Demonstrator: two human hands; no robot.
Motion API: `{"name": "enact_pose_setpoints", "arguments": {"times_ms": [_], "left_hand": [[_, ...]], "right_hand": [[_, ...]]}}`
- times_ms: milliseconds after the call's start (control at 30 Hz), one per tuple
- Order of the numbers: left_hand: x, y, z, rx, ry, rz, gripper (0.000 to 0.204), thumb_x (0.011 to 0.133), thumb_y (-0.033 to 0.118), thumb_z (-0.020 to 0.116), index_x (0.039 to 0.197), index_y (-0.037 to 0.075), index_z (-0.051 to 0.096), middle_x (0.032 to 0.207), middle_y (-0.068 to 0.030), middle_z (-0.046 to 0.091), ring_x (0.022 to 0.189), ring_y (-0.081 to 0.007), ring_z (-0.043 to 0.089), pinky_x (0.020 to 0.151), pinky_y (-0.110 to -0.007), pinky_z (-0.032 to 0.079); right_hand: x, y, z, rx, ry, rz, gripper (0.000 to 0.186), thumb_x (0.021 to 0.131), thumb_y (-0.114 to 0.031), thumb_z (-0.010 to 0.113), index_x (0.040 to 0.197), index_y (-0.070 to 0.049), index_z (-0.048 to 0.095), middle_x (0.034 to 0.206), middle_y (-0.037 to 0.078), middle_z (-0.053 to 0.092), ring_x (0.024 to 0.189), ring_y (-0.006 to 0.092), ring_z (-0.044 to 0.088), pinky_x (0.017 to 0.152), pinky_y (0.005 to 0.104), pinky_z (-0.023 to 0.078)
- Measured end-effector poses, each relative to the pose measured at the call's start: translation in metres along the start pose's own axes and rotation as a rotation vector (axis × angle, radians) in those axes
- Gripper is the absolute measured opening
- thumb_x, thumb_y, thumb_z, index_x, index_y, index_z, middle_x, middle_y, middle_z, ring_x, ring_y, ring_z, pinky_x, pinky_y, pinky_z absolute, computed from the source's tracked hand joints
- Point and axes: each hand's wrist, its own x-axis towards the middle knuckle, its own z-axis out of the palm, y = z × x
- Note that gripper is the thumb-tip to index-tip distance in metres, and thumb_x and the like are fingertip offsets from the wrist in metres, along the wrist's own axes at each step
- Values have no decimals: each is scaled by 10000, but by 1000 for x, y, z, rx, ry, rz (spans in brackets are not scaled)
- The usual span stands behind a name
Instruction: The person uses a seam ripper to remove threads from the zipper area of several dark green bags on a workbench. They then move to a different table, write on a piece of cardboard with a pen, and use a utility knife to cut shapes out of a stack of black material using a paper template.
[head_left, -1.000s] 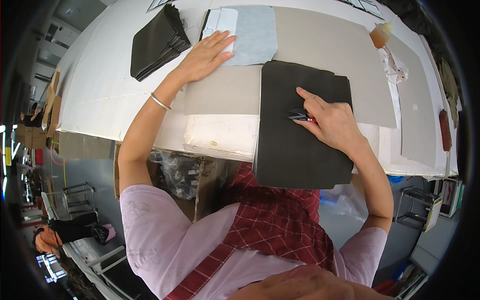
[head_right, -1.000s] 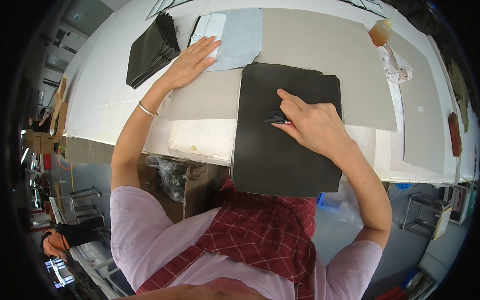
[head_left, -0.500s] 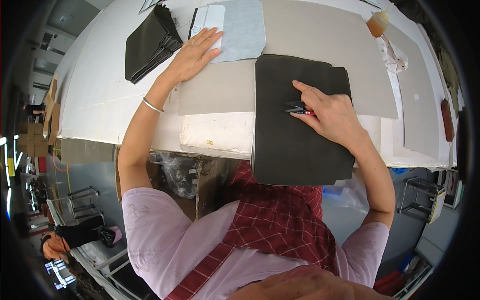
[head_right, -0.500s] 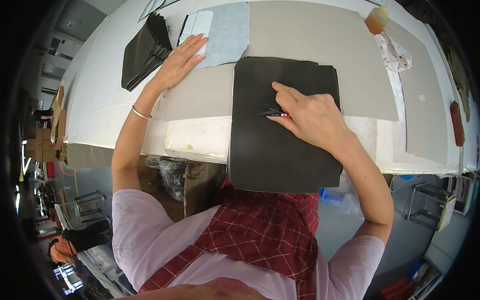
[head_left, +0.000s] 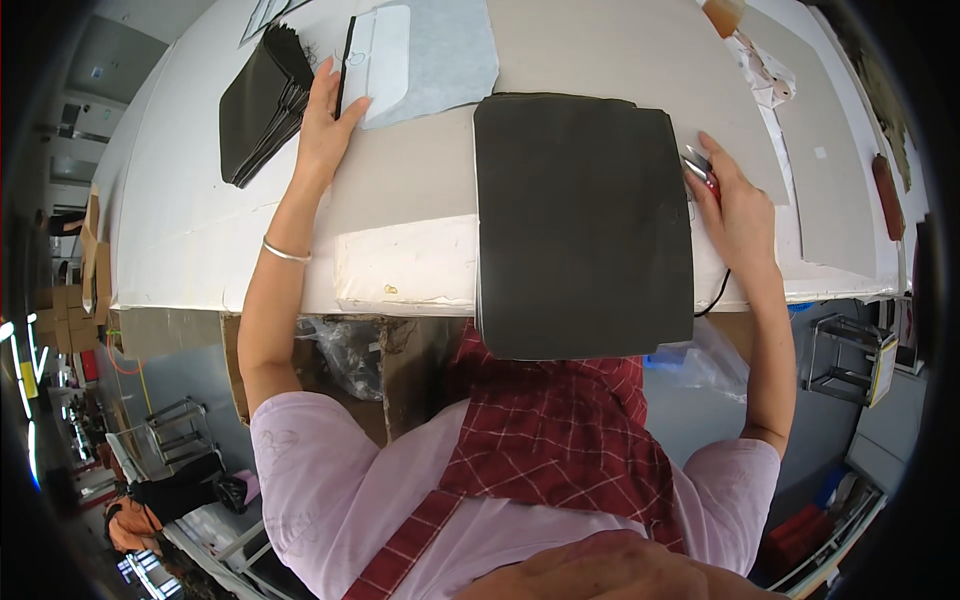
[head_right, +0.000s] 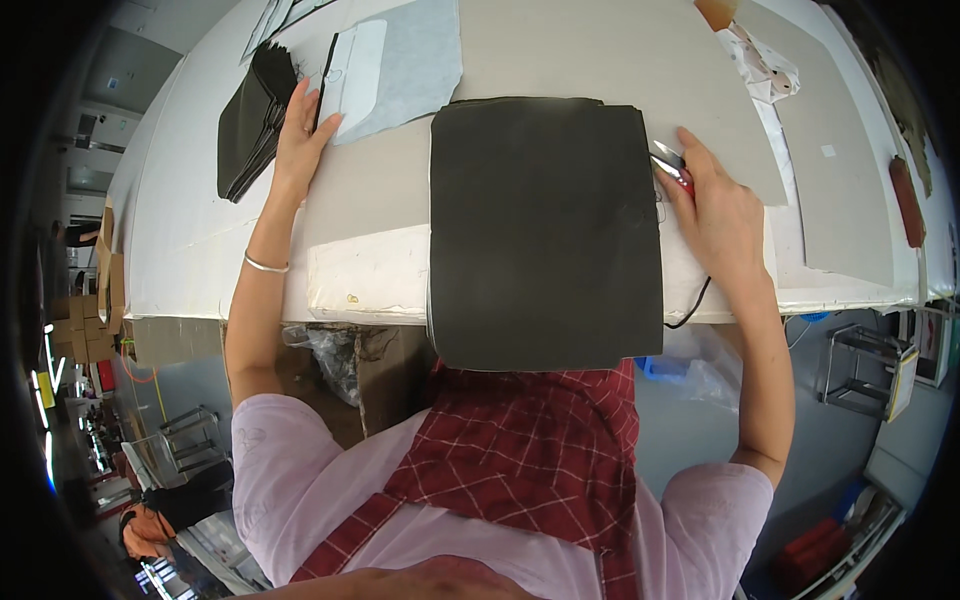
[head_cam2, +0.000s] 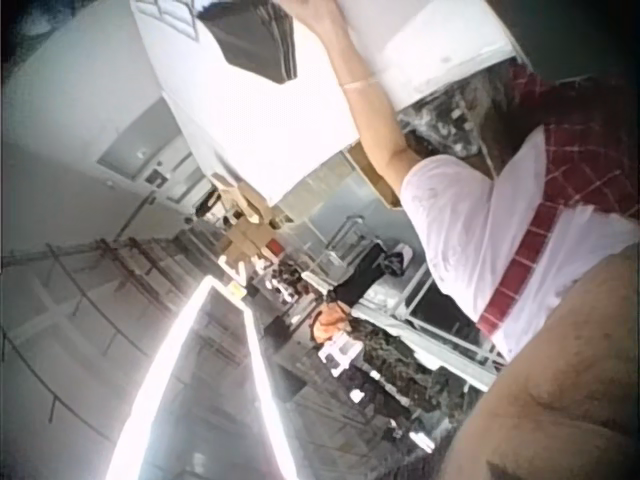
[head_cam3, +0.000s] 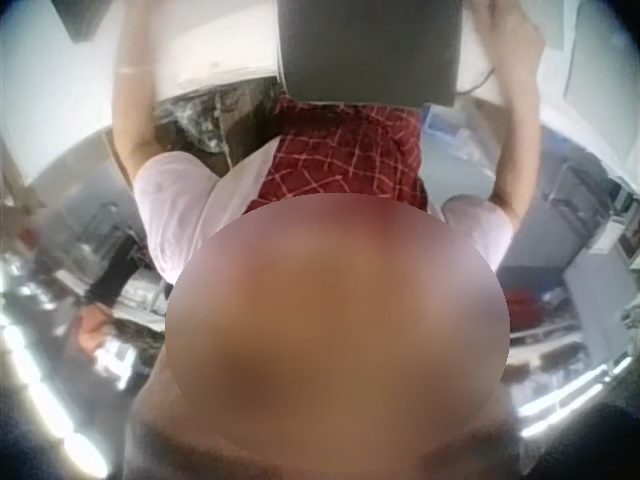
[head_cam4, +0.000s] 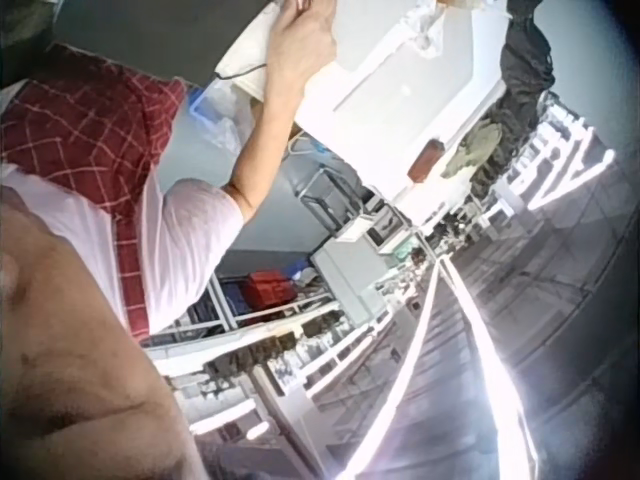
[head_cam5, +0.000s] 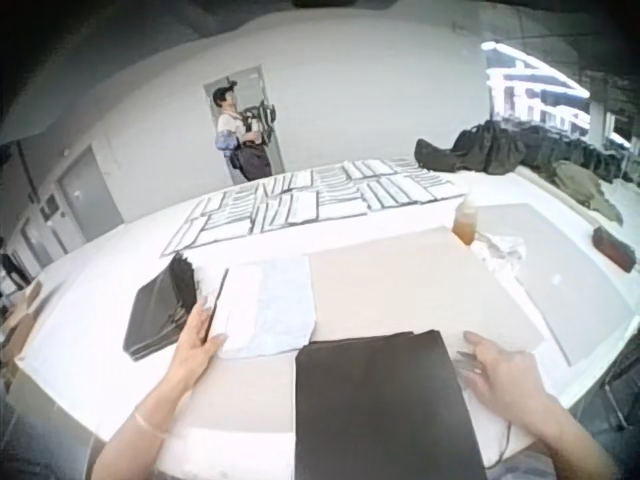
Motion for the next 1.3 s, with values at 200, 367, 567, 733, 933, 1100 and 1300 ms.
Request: {"name": "enact_pose_setpoints", "arguments": {"times_ms": [200, 367, 567, 733, 933, 1100, 1300], "left_hand": [[34, -15, -5, 22, -9, 60, 780, 916, 98, 682, 1560, 81, 242, 1551, -277, 307, 1469, -358, 294, 1166, -391, 310], [46, -28, -13, 273, -3, 100, 720, 930, 193, 682, 1533, 61, 310, 1493, -256, 418, 1408, -344, 400, 1130, -386, 356], [15, 48, 27, 471, 63, 554, 637, 918, 247, 699, 1463, 58, 430, 1410, -211, 522, 1303, -327, 511, 1076, -391, 413], [-30, 123, 110, 59, -563, 362, 333, 950, 187, 662, 1242, 30, 626, 1184, -58, 667, 1097, -157, 622, 929, -289, 496], [-57, 163, 194, 31, -795, 551, 127, 900, 125, 688, 983, 29, 693, 895, -47, 646, 807, -129, 613, 706, -277, 499], [-61, 155, 212, 116, -742, 719, 133, 898, 147, 688, 919, 19, 660, 827, -52, 604, 720, -164, 578, 651, -296, 473], [-55, 152, 203, -102, -823, 169, 161, 955, 193, 646, 1008, 41, 647, 853, 9, 582, 741, -66, 532, 650, -222, 465]], "right_hand": [[21, 1, 13, -34, 2, -56, 399, 952, -289, 626, 1238, -14, 579, 1032, 152, 708, 713, 334, 683, 614, 391, 536], [27, -1, 15, 53, 12, -37, 366, 965, -284, 608, 1208, -11, 585, 939, 159, 700, 714, 353, 665, 607, 399, 517], [1, -9, -18, 363, -32, 181, 299, 974, -278, 623, 931, 1, 522, 642, 172, 499, 555, 327, 445, 535, 369, 387], [-36, -29, -44, 416, -47, 292, 334, 924, -279, 697, 849, -7, 519, 600, 74, 411, 562, 176, 366, 528, 309, 336], [-50, -10, -43, 537, -32, 340, 315, 907, -294, 718, 895, -8, 587, 619, 3, 406, 605, 106, 359, 538, 276, 319], [-52, -6, -40, 638, -19, 378, 293, 927, -292, 694, 955, -8, 625, 613, -4, 422, 592, 84, 375, 534, 269, 316], [-52, -7, -39, 459, -126, 191, 254, 939, -278, 677, 949, -30, 626, 575, 59, 491, 501, 166, 449, 509, 301, 372]]}}
